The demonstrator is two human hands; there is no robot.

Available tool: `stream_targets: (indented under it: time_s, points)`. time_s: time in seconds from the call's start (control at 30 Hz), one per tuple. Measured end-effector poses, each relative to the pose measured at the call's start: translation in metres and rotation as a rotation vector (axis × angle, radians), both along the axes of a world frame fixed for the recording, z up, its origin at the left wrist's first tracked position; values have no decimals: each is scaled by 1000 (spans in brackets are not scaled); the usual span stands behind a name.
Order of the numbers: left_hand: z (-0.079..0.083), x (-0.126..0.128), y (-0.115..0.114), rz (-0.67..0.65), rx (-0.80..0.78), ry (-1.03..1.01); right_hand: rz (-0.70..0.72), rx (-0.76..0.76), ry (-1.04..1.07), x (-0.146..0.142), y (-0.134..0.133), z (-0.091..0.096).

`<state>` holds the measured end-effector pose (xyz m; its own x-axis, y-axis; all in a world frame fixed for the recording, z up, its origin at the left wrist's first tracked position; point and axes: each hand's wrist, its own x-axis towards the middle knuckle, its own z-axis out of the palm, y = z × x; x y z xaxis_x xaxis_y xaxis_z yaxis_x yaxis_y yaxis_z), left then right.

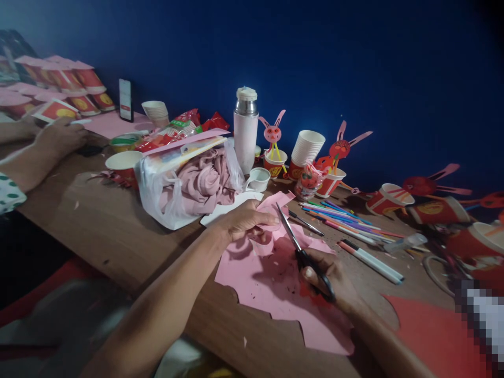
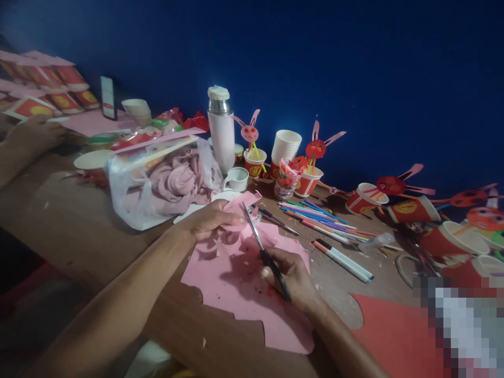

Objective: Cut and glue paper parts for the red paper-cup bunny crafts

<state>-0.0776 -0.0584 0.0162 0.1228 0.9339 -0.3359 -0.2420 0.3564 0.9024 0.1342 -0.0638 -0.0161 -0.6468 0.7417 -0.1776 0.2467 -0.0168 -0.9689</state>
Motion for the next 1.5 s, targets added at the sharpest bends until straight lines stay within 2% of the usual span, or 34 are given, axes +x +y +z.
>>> stream_targets:
  time_s: [0.2, 0.47, 0.97, 1.2, 1.5]
  points:
    - [-2, -2, 0, -75, 30, -7, -7, -11, 9, 1, 0, -1]
    - [0, -5, 0, -59, 41, 54, 1, -21, -22, 1, 1, 1]
    - [-6, -12, 1, -115, 56, 115, 85, 16, -68, 2, 7, 14]
    - [-5, -9, 3, -111, 93, 48, 17, 25, -93, 4, 8, 12]
    - [-6, -5, 5, 5, 127, 25, -20, 7, -74, 3, 7, 11]
